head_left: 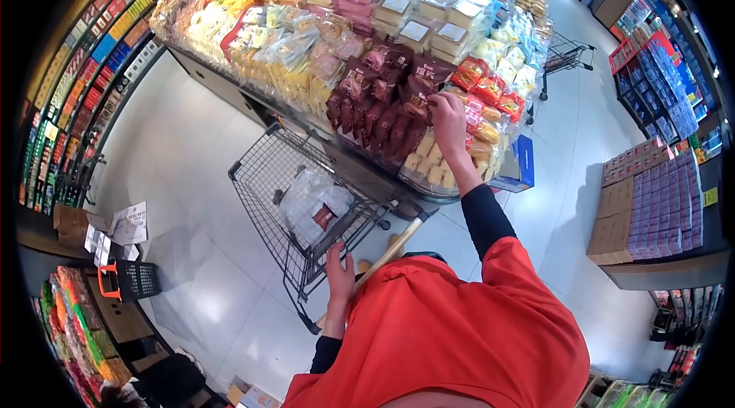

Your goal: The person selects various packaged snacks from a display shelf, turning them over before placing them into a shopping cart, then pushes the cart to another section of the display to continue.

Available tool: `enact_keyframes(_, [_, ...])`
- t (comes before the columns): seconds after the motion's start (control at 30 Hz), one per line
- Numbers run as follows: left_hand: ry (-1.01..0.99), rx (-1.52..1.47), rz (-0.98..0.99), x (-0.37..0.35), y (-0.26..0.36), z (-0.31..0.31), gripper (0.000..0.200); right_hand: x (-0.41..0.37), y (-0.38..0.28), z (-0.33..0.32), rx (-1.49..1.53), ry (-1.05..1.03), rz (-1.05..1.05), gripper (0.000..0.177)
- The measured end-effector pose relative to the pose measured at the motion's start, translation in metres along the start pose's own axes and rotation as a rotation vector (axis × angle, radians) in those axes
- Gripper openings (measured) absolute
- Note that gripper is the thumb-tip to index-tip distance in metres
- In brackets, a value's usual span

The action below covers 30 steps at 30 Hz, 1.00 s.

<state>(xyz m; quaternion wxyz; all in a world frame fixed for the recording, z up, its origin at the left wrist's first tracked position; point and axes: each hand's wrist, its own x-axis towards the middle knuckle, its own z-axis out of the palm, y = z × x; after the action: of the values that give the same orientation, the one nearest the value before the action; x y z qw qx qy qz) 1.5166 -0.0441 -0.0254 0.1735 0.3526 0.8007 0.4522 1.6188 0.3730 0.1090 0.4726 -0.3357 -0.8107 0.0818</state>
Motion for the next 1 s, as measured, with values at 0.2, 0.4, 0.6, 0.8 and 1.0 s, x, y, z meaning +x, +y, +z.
enact_keyframes(0.2, [-0.016, -0.424, -0.009, 0.038, 0.072, -0.01, 0.049, -0.022, -0.071, -0.05, 0.516, -0.11, 0.147, 0.021])
enact_keyframes(0.4, [-0.064, -0.937, -0.016, 0.075, 0.143, -0.019, 0.052, -0.096, -0.11, -0.042, 0.855, -0.366, 0.153, 0.022])
enact_keyframes(0.6, [-0.063, -0.669, -0.235, 0.086, 0.118, -0.015, 0.041, -0.118, -0.109, -0.047, 0.84, -0.431, 0.199, 0.025])
enact_keyframes(0.8, [-0.046, -0.685, -0.346, 0.08, 0.105, -0.017, 0.035, -0.149, -0.103, -0.021, 1.084, -0.513, 0.538, 0.023])
enact_keyframes(1.0, [-0.002, -0.773, -0.186, 0.073, 0.09, 0.005, 0.039, -0.154, -0.101, -0.006, 1.192, -0.588, 0.692, 0.023])
